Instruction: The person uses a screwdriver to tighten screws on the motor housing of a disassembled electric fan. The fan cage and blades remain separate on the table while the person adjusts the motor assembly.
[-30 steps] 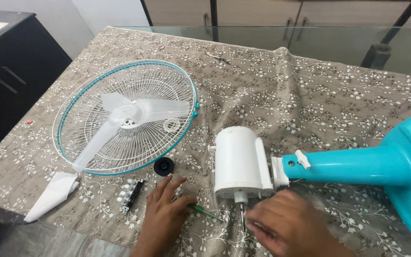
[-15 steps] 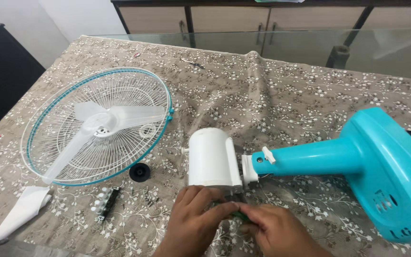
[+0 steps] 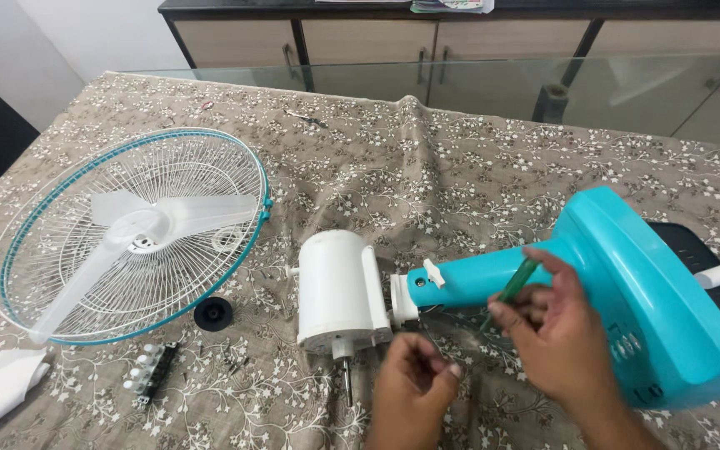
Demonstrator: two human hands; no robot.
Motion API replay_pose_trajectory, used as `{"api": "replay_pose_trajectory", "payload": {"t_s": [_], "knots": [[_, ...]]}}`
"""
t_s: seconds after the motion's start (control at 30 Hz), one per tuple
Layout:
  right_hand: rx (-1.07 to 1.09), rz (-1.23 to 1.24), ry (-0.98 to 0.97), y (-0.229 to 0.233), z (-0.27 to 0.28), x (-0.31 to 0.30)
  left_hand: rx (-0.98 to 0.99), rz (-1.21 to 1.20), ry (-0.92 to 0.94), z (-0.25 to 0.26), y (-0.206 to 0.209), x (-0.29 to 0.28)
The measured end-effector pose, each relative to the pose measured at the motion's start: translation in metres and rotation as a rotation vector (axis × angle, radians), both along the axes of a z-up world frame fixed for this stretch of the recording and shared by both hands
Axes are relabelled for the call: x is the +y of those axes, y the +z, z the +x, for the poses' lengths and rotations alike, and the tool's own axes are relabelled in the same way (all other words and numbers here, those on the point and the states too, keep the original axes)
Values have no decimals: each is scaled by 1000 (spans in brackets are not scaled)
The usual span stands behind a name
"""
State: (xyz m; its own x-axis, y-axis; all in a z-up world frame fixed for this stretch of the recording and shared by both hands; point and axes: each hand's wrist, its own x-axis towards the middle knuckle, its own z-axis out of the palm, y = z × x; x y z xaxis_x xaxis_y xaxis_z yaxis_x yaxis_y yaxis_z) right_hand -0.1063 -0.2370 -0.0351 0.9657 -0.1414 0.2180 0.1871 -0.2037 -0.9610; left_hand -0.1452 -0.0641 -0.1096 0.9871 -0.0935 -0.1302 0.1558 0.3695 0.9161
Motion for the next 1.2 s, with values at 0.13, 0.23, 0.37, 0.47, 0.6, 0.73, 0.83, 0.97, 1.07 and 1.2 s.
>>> {"api": "replay_pose_trajectory", "payload": {"t_s": [0.13,0.23,0.37,0.47,0.6,0.73,0.83,0.97,1.07,1.2], "knots": [[-220,-125,-52,8,17,11,450,-434,-106,20,-37,-5],[-367,-215,15,11,32,31,379,-663,-136,37,-50,-7],[-395,-292,49,8,48,50,290,-819,-217,52,-55,-3],[-405,-357,106,5,56,55,310,-815,-205,50,-53,0],[-408,-470,128,4,60,54,327,-772,-198,47,-48,2],[-403,-529,95,5,63,53,205,-901,-235,46,-46,1],[-403,-491,103,5,64,52,276,-860,-219,46,-47,2],[-356,-481,113,8,68,52,282,-857,-233,46,-48,2],[-347,-452,147,8,70,52,267,-868,-259,46,-47,4],[-398,-472,178,7,70,50,294,-800,-236,46,-42,5]]}}
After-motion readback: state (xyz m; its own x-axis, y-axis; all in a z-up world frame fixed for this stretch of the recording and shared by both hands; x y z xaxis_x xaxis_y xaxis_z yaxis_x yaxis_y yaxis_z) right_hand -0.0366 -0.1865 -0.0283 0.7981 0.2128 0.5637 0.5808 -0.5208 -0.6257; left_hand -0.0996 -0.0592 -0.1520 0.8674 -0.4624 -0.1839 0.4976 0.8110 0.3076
